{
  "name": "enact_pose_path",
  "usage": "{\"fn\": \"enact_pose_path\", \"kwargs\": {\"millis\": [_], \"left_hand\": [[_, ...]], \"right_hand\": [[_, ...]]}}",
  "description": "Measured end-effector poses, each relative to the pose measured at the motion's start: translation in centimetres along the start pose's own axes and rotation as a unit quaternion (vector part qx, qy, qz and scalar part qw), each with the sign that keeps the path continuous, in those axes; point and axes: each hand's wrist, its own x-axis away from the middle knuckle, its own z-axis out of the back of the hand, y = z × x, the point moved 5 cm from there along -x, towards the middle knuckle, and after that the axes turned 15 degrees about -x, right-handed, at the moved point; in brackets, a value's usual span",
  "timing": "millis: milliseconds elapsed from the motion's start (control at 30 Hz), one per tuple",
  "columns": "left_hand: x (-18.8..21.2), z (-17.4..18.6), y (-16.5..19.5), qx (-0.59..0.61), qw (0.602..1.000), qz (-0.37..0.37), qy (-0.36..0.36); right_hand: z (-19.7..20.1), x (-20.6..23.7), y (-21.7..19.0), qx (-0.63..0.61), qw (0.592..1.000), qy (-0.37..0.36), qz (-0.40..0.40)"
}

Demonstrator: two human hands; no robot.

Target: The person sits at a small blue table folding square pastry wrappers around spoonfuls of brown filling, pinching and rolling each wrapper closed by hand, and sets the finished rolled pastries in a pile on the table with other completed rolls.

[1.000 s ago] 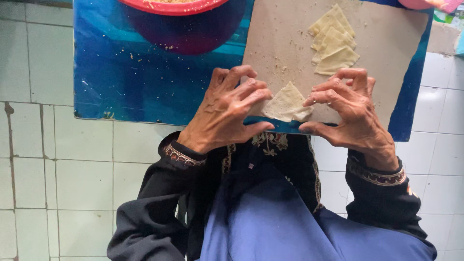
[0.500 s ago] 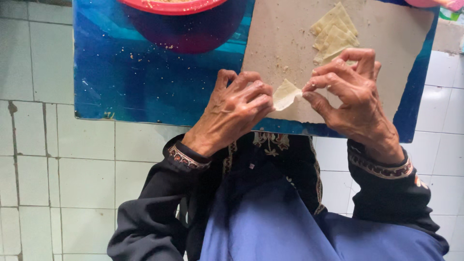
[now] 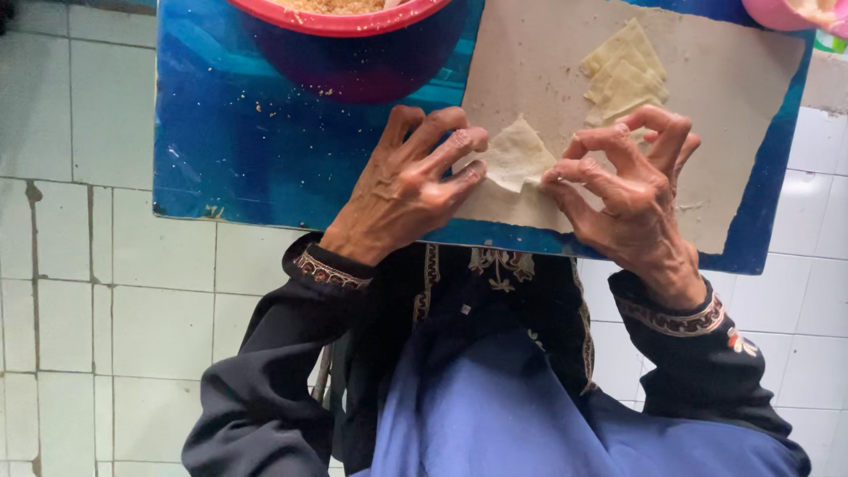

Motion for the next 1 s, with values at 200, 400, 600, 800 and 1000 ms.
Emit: {"fn": "enact_pose_path", "kwargs": {"millis": [200, 400, 600, 800, 1000], "left_hand": [[0.7, -0.9, 0.2, 0.008, 1.000, 0.017, -0.016], [0.7, -0.8, -0.2, 0.001, 1.000, 0.006, -0.011], [0.1, -0.9, -1.7, 0.023, 0.999, 0.022, -0.006], [0.0, -0.5, -3.4, 0.036, 0.996, 0.073, -0.025], [0.7, -0.3, -5.6, -0.050, 0.982, 0.177, -0.032]], "right_hand": [[0.7, 0.6, 0.8, -0.026, 0.999, -0.027, -0.023], [4.0, -2.1, 1.1, 0.015, 0.997, -0.035, -0.069], [5.1, -13.5, -0.4, 0.043, 0.996, -0.035, 0.074], [-0.2, -25.2, -2.5, 0.158, 0.972, -0.164, 0.059], [-2.9, -28.3, -3.0, 0.293, 0.928, -0.219, 0.074]]}}
